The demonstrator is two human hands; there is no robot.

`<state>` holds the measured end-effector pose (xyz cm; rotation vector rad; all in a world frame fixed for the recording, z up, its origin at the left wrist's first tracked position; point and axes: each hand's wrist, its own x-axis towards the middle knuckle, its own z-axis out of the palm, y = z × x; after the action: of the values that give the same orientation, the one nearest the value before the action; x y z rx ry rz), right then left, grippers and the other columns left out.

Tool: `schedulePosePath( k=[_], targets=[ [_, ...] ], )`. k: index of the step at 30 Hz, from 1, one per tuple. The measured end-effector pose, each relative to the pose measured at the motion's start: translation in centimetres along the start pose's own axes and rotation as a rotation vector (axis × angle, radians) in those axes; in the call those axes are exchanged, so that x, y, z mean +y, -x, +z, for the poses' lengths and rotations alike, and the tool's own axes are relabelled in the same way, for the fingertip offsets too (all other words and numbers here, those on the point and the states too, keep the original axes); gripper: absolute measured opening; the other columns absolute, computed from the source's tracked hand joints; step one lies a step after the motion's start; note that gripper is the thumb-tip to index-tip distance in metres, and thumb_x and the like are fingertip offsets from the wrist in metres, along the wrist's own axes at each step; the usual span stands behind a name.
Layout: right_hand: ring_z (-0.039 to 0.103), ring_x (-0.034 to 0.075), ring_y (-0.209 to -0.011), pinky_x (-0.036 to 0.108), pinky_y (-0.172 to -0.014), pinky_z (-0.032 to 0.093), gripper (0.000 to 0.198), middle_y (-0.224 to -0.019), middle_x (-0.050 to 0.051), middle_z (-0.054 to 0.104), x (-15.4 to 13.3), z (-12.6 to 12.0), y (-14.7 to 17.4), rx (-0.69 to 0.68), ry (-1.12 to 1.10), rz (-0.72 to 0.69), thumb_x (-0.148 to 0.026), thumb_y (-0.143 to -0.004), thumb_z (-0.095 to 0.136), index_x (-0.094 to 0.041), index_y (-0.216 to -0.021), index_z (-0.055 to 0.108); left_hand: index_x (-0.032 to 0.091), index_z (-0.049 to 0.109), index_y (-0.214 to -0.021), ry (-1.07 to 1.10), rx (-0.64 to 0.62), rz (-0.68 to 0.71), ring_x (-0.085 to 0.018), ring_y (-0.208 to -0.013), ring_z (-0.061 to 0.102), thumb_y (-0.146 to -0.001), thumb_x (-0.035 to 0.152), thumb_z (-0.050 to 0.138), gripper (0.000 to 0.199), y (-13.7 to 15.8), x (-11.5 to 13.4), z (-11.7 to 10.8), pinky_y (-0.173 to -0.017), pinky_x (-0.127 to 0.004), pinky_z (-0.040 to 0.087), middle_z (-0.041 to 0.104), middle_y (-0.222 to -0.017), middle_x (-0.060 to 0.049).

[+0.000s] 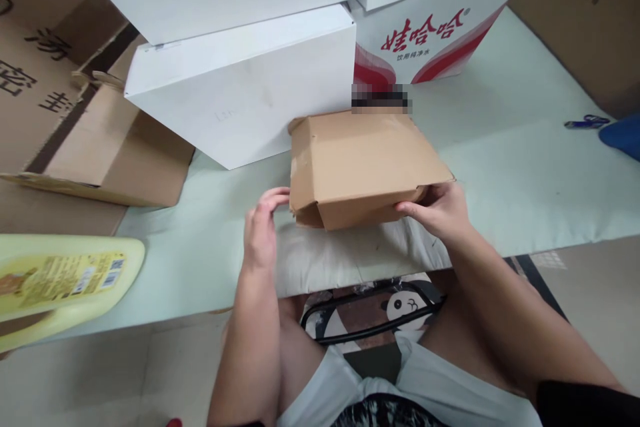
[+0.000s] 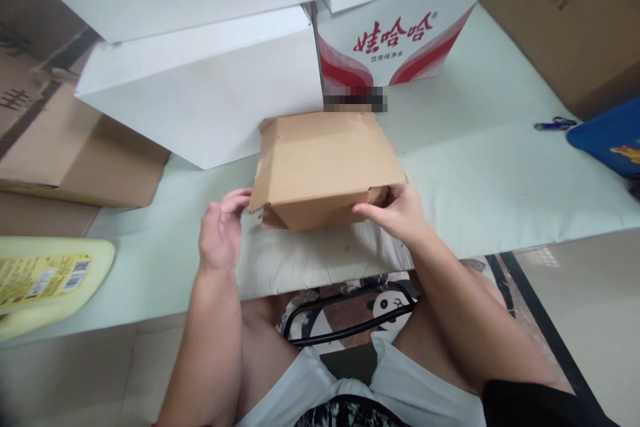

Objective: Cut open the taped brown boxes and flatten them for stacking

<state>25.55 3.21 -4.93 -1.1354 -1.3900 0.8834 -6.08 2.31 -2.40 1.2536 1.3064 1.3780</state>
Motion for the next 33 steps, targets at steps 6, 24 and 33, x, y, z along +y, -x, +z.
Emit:
schedulePosePath(
  k=[6,24,33],
  targets=[
    [0.075,0.033,-0.108,0.048,-0.093,0.063,0.053,-0.102,0.010,0.079,0.1,0.2,0.3,0.055,-0.011,0.016,-0.058,-0.067,0.092,-0.024,-0.104,0.075,0.022,0.060,-0.141,-0.103,-0.361,0.060,-0.035,-0.141,0.056,-0.080,0.065,0.079,0.078,0.5,-0.5,1.0,-0.120,-0.047,0.042,0.063,-0.146,-0.017],
    [0.074,0.031,-0.095,0.042,-0.075,0.063,0.057,-0.102,0.013,0.077,0.0,-0.1,0.3,-0.017,0.036,0.159,-0.065,-0.071,0.086,-0.021,-0.104,0.071,0.016,0.072,-0.082,-0.246,-0.054,-0.201,-0.024,-0.078,0.071,-0.053,0.072,0.091,0.066,0.0,1.1,0.8,-0.068,-0.031,0.055,0.077,-0.082,-0.009],
    [0.075,0.032,-0.106,0.048,-0.091,0.062,0.063,-0.110,0.009,0.079,1.0,-0.8,0.8,-0.042,-0.036,0.102,-0.080,-0.089,0.054,-0.026,-0.115,0.073,0.019,0.069,-0.112,-0.101,-0.489,-0.453,-0.026,-0.092,0.072,-0.060,0.075,0.088,0.079,0.4,3.9,-1.6,-0.075,-0.032,0.056,0.078,-0.107,-0.012]
  ],
)
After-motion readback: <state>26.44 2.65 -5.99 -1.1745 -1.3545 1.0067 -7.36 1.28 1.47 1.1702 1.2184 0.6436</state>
